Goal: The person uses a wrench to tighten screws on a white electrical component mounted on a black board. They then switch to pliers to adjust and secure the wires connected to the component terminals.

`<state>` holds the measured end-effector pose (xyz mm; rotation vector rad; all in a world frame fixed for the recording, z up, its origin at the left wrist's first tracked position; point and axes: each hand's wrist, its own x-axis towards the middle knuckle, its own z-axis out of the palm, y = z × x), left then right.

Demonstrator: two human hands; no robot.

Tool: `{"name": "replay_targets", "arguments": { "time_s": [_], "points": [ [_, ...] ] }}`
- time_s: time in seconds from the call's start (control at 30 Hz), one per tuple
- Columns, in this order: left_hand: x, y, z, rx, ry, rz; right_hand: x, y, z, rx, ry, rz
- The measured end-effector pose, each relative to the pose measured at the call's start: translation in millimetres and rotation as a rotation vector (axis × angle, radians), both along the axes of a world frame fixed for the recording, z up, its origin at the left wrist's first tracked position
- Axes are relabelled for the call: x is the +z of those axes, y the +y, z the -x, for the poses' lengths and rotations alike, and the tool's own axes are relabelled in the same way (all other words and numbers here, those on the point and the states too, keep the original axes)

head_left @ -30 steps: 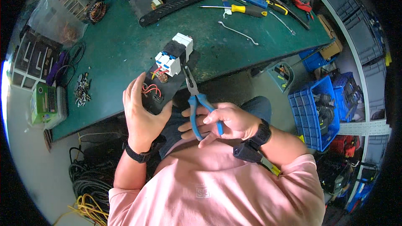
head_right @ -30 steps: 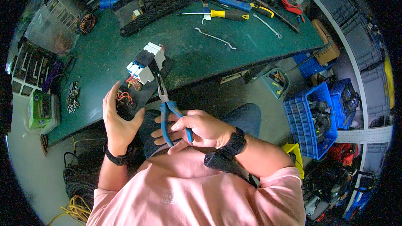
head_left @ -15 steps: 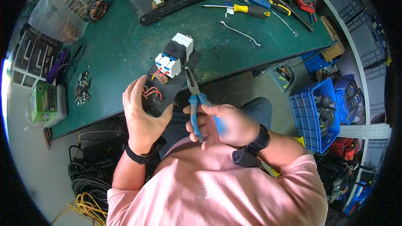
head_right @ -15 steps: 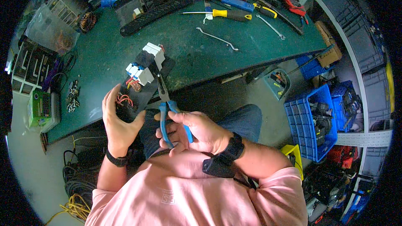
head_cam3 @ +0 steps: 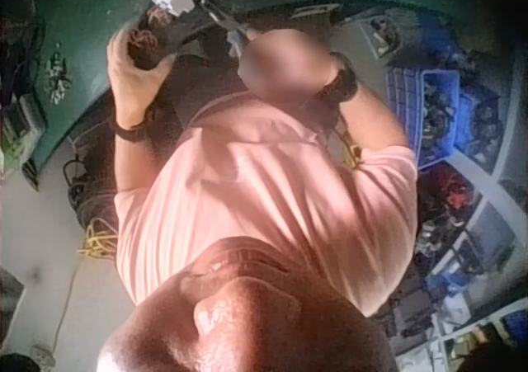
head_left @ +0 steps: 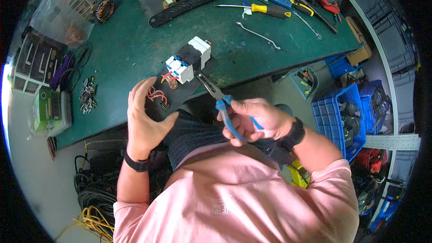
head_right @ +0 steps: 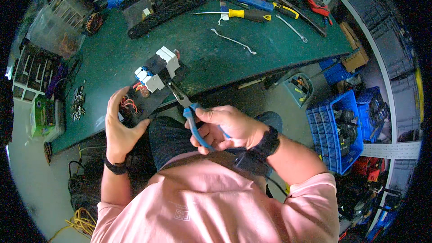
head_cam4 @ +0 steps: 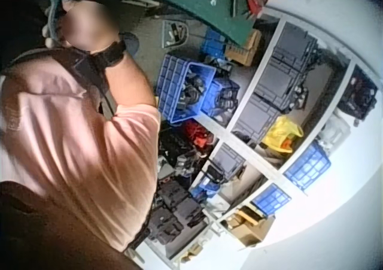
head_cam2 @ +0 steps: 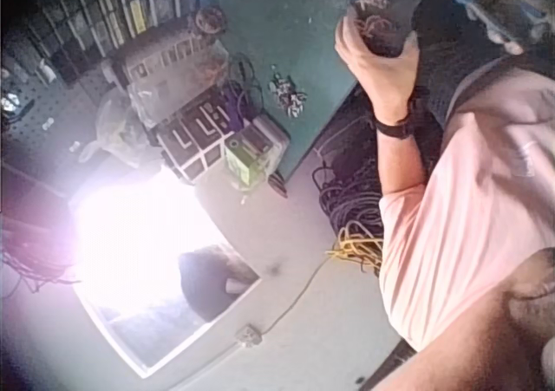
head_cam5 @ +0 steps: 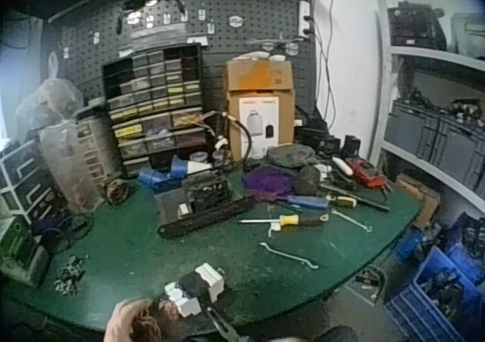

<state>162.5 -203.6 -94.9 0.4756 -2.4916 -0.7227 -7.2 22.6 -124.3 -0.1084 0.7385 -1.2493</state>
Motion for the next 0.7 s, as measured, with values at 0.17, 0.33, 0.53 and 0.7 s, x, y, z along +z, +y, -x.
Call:
{"name": "replay_targets", "arguments": {
  "time_s": [0.17, 0.33, 0.53, 0.7],
  "points": [
    [13.9, -24.2, 2.1, -0.112, -0.094, -0.073, -5.0, 3.0, 41.8, 0.243, -0.039, 0.060],
    [11.1, -25.3, 2.7, -0.119, -0.063, -0.086, -9.1, 0.8, 55.4, 0.329, -0.096, 0.097],
    [6.1, -11.9, 2.1, -0.060, -0.007, -0.060, -12.1, -0.2, 5.2, 0.167, -0.152, 0.160],
    [2.8, -1.7, -0.1, -0.016, 0.000, -0.002, -7.2, -5.8, -23.9, 0.023, -0.231, 0.170]
  ]
}}
